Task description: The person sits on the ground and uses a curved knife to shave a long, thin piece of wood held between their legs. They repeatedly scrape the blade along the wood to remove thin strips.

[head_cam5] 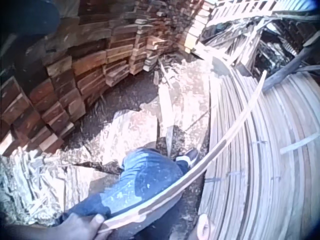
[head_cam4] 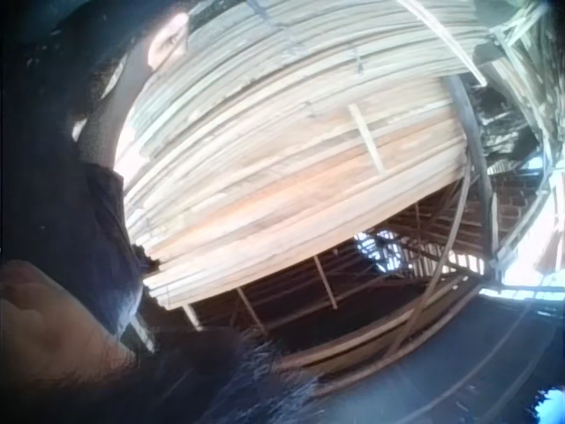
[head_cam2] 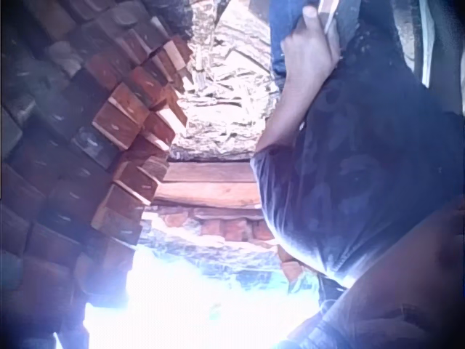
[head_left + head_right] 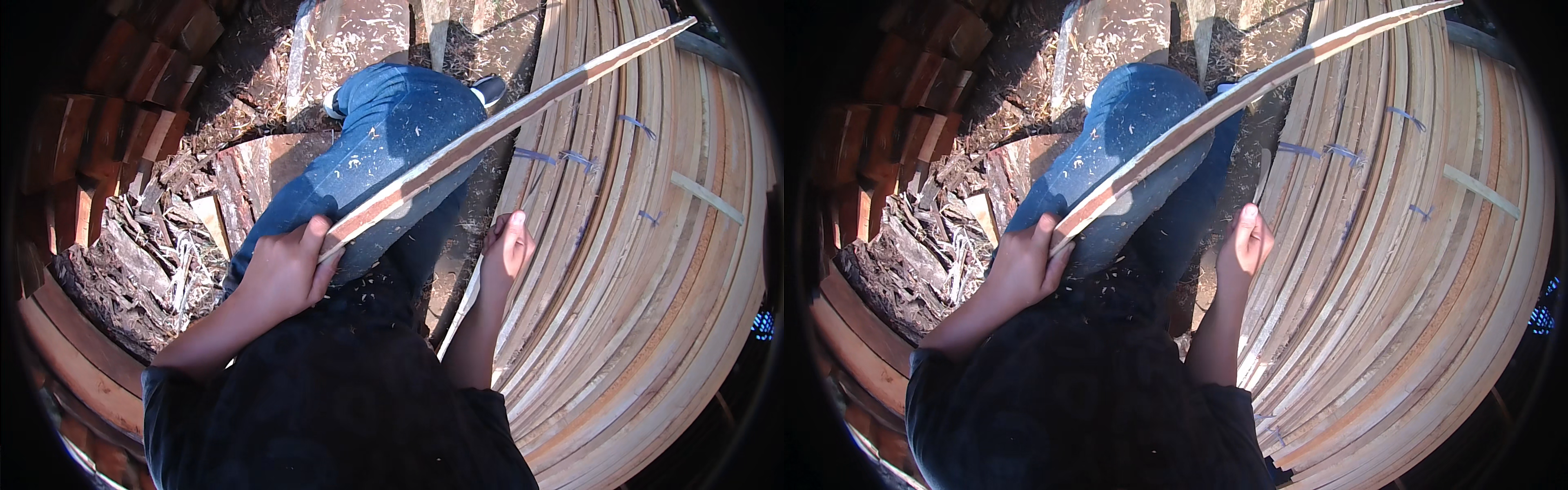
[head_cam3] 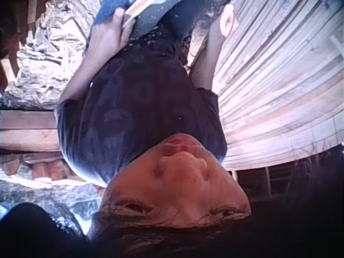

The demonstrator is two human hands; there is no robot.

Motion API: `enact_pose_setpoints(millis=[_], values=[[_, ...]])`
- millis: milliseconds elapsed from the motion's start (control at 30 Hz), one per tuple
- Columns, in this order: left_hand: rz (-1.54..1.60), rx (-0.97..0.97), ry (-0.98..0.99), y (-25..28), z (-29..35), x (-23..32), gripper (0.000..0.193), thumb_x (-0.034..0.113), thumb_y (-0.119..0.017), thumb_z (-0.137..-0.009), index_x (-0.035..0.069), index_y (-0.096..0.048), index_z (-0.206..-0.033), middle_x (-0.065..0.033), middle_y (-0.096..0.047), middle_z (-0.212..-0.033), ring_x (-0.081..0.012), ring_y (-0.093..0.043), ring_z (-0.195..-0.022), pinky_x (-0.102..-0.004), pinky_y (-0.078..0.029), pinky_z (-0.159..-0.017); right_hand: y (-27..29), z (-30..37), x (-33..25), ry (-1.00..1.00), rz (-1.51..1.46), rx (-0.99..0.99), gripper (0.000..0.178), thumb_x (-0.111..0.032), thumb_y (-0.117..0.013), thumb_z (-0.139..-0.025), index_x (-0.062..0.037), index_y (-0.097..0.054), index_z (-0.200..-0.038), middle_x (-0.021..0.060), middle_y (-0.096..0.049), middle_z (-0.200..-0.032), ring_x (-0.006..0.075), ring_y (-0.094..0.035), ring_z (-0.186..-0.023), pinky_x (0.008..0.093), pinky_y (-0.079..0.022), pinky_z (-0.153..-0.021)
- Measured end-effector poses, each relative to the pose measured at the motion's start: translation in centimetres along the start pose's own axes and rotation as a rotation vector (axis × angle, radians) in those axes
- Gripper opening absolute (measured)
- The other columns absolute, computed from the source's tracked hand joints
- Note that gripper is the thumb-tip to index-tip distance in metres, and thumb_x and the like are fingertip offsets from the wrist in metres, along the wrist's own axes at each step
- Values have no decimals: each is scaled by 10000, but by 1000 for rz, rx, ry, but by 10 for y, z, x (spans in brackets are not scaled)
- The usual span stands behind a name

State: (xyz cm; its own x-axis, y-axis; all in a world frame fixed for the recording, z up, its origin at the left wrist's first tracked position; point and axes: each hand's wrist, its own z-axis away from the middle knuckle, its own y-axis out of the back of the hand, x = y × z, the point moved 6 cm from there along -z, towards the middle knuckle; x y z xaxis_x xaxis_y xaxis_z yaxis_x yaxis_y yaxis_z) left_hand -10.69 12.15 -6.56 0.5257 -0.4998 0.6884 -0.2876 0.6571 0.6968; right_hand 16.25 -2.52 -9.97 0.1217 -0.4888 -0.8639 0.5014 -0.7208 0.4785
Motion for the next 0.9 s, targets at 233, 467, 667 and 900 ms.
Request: enact_pose_setpoints(millis=[233,467,667,900], values=[[-18,28,23,1,0,3,323,175,-628,-835,-9,-449,-1032,-165,-581,-676,-355,-597,-580,-431,-466,-496,-24,12,-77,296,496,-103,350,-303,-640,-875,-6,-572,-703,151,-446,-478,320,-462,-420,354,-381,-443],[-32,51,1,-3,1,6,306,173,-632,-834,0,-457,-1017,-141,-577,-695,-333,-596,-566,-424,-472,-481,-14,-22,-112,565,711,-10,353,-341,-666,-851,-19,-598,-723,182,-529,-548,353,-580,-506,372,-433,-455],[-5,23,67,1,-2,2,289,174,-627,-836,12,-464,-1011,-156,-594,-724,-338,-612,-595,-428,-478,-505,-11,-63,-121,754,934,73,405,-419,-659,-831,-40,-593,-703,164,-574,-567,356,-610,-549,406,-473,-497],[5,24,92,5,3,-4,286,186,-622,-827,14,-479,-1006,-169,-608,-745,-356,-621,-626,-433,-487,-535,214,-179,-51,34,624,549,624,-488,-466,-949,-42,-392,-518,6,-324,-465,127,-337,-430,360,-273,-445]])
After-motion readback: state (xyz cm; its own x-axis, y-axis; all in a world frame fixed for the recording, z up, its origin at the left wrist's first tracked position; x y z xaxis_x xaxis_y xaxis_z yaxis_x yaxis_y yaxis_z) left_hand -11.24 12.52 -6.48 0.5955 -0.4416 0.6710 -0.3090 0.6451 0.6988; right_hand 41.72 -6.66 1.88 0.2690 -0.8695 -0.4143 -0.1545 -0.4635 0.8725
